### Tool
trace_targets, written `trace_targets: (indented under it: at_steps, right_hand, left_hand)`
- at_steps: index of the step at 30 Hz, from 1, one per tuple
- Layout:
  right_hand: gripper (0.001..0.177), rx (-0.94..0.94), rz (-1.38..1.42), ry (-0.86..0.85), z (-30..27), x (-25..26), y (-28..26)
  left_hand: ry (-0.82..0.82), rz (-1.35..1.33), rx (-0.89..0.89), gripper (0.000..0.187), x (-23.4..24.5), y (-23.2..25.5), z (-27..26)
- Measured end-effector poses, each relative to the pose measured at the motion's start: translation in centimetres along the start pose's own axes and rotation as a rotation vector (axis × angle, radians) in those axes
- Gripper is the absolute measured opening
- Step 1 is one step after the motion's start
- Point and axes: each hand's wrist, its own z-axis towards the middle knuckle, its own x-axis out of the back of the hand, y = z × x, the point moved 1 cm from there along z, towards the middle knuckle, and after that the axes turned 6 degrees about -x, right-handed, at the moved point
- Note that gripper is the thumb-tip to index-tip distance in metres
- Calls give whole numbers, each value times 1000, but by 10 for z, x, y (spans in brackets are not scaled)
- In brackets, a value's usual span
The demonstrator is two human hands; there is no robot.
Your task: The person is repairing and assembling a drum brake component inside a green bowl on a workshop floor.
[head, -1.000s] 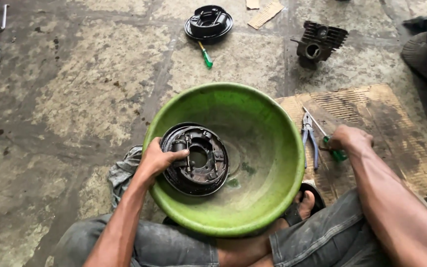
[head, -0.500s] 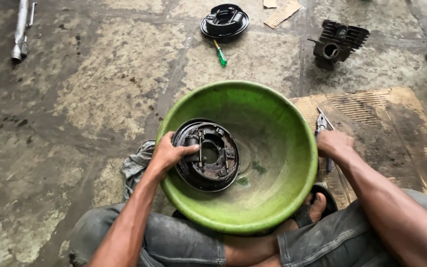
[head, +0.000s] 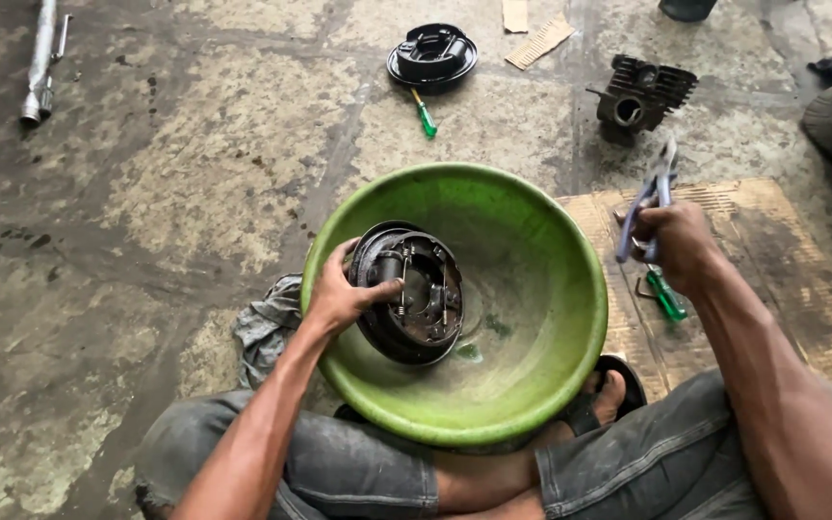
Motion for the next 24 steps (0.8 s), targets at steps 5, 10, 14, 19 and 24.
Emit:
trace_targets:
  at_steps: [5,10,14,19,24]
  right_hand:
    - [21,-62,-35,-259,-53,-79,-24]
    - [28,-124,-373,-506,-52,-132,6]
    - [40,-17,-789,-433,-61,-142,0]
    - [45,-132,-737,-452,-55,-125,10]
    - [52,-205,-617,-525,-65,-128,-9]
  left_hand:
    - [22,103,-46,127,-11,7,-7]
    - [86,78,-66,133,-18,-12,-9]
    - [149,-20,-138,127,-19,-23,-1]
    - [115,-131,-270,116,-14,32,-1]
    - [102,65,-324,109,-9,45,-1]
